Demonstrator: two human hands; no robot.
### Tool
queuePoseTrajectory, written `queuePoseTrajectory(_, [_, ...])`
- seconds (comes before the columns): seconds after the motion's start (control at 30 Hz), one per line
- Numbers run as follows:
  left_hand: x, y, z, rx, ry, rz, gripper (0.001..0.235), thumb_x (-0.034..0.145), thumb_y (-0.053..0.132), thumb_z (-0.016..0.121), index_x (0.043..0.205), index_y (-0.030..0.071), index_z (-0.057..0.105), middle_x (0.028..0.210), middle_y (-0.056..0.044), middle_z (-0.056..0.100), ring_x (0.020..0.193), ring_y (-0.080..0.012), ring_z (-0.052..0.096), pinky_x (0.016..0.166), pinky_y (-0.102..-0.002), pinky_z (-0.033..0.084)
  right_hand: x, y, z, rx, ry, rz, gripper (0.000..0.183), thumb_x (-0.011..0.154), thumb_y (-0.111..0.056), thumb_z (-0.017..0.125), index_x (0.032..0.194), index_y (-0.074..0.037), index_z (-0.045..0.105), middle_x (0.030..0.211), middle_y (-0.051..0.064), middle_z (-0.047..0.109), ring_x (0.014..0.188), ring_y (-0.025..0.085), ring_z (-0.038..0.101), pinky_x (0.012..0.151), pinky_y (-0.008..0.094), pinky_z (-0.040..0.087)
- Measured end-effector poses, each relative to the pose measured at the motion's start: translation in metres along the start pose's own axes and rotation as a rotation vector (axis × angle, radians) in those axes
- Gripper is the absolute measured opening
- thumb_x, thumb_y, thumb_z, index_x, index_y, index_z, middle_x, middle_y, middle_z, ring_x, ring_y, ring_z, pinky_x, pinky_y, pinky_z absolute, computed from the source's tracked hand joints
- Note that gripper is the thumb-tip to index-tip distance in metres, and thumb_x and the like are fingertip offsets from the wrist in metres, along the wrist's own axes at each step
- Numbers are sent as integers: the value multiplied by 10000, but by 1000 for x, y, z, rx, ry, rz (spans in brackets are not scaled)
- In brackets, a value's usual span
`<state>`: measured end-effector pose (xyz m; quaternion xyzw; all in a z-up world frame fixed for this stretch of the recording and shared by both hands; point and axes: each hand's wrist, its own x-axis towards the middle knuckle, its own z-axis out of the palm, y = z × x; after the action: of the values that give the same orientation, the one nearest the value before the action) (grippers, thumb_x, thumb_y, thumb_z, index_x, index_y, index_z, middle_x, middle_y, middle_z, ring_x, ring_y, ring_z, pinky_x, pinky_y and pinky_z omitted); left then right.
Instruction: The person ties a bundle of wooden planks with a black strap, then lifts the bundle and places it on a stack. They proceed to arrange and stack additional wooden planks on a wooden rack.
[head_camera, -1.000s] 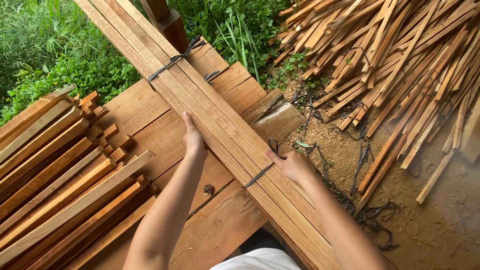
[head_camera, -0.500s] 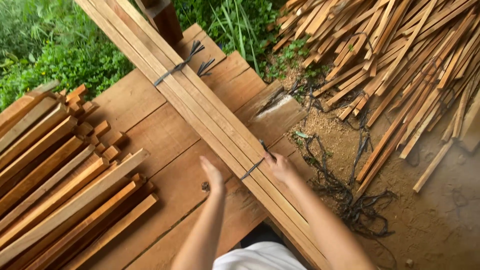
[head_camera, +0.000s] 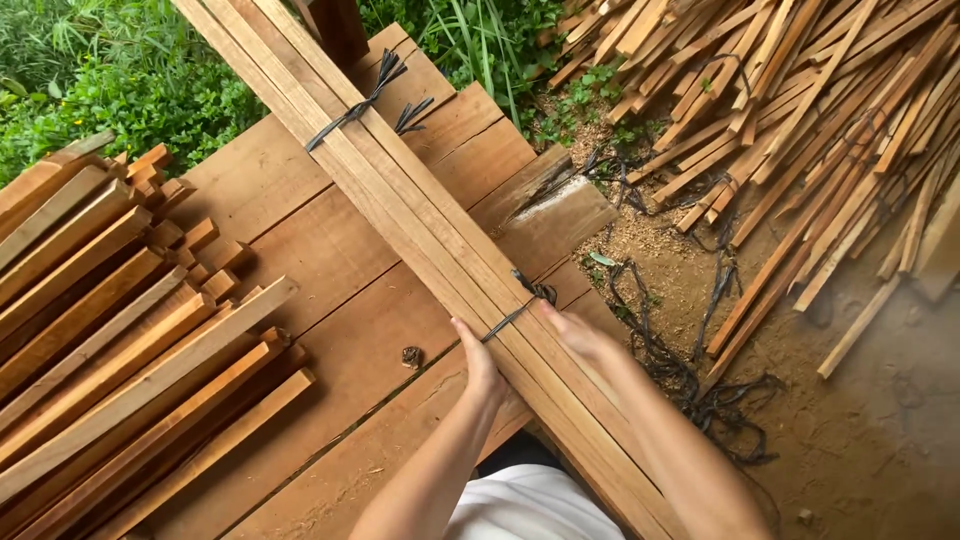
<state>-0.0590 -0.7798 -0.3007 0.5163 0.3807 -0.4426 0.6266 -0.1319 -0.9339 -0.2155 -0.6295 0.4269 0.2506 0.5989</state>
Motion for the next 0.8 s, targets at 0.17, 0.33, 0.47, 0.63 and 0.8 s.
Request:
queuePoseTrajectory(0.17, [-47, 21, 24, 47, -7, 2, 1198, 787, 994, 344, 1661, 207, 113, 1683, -211, 180, 1515, -432, 226, 1222, -616, 211, 48, 47, 4, 33, 15, 3, 975, 962, -852, 333, 1470, -54, 573, 1519, 221, 509, 1469, 378, 385, 1220, 506, 285])
queuePoseTrajectory(0.33, [-51, 22, 35, 222, 46, 146, 1153, 901, 917, 260, 1645, 99, -67, 1708, -203, -92, 1570, -387, -81, 1276, -553, -52, 28, 24, -2, 15, 4, -1, 1012, 975, -812, 289, 1434, 44, 572, 1507, 311, 479, 1476, 415, 357, 1246, 535, 248])
queuePoseTrajectory(0.47, [-85, 37, 45, 215, 85, 95, 1042, 922, 872, 253, 1659, 192, -34, 1720, -146, -83, 1571, -351, -95, 1263, -553, -48, 14, 12, 2, 3, -18, 33, 1008, 956, -831, 312, 1448, 13, 563, 1517, 284, 476, 1483, 394, 352, 1256, 520, 229])
queuePoseTrajectory(0.63, [-96, 41, 41, 147, 88, 50, 998, 948, 808, 319, 1665, 176, 30, 1719, -175, -22, 1573, -370, 1, 1274, -560, 29, 29, 24, 12, 11, -18, 14, 1010, 992, -822, 274, 1517, 16, 478, 1579, 278, 393, 1512, 398, 298, 1263, 529, 195])
queuePoseTrajectory(0.8, [-81, 34, 33, 106, 44, 73, 1029, 943, 822, 330, 1655, 142, 31, 1709, -212, -17, 1563, -417, 1, 1267, -602, 43, 13, 12, 13, 89, -17, 37, 1011, 974, -839, 316, 1589, -38, 366, 1649, 220, 289, 1549, 347, 208, 1275, 522, 129])
